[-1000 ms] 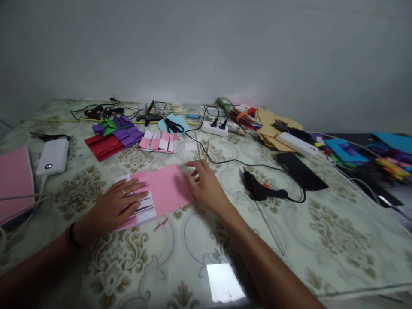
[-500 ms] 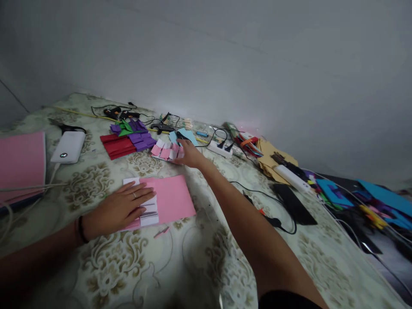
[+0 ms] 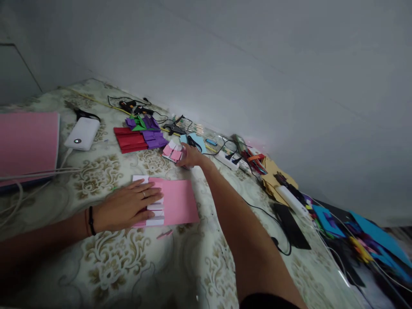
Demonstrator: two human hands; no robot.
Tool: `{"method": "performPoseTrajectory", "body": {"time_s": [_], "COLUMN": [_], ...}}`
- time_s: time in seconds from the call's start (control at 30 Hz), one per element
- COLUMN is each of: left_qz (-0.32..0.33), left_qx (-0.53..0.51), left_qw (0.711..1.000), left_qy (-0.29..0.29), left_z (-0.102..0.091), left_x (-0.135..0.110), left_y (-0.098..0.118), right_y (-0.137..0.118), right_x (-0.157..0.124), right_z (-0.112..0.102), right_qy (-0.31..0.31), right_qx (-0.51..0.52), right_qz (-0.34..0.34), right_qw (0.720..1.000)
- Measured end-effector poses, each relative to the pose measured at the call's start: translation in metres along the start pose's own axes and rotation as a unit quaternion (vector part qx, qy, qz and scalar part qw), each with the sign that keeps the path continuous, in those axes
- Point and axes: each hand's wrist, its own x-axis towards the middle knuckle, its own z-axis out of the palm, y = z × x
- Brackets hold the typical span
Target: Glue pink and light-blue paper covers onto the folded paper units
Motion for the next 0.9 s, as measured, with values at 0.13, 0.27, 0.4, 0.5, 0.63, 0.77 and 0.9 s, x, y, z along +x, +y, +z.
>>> {"method": "performPoseTrajectory", "body": {"time_s": [0.13, 0.27, 0.4, 0.5, 0.63, 0.77, 0.9], "left_qz": [-0.004, 0.006, 0.016, 0.022, 0.027, 0.02, 0.019], "left_qx": [-0.003, -0.009, -0.015, -0.013, -0.014, -0.01, -0.005], "left_qw": [1.0, 1.0, 0.999, 0.999, 0.998, 0.999, 0.999], "left_qy": [-0.01, 0.0, 0.024, 0.036, 0.054, 0.048, 0.034], "left_z": [-0.001, -0.002, -0.002, -0.001, 0.003, 0.003, 0.0], "left_x": [0.0, 0.0, 0.0, -0.001, -0.002, -0.002, -0.001], "left_y": [0.0, 0.001, 0.001, 0.0, -0.002, -0.002, 0.0], "right_y": [-0.01, -0.023, -0.026, -0.021, -0.016, -0.028, -0.043], "right_x": [-0.006, -0.033, -0.075, -0.108, -0.15, -0.187, -0.213], "right_z": [-0.005, -0.034, -0.07, -0.071, -0.034, 0.01, 0.036], "right_qy": [0.01, 0.031, 0.055, 0.054, -0.024, -0.06, -0.049], "right_qx": [-0.009, -0.019, -0.015, -0.008, -0.014, -0.019, -0.027], "right_qz": [0.019, 0.007, -0.025, -0.022, 0.028, 0.08, 0.075], "right_qw": [1.0, 0.999, 0.998, 0.998, 0.999, 0.995, 0.996]}}
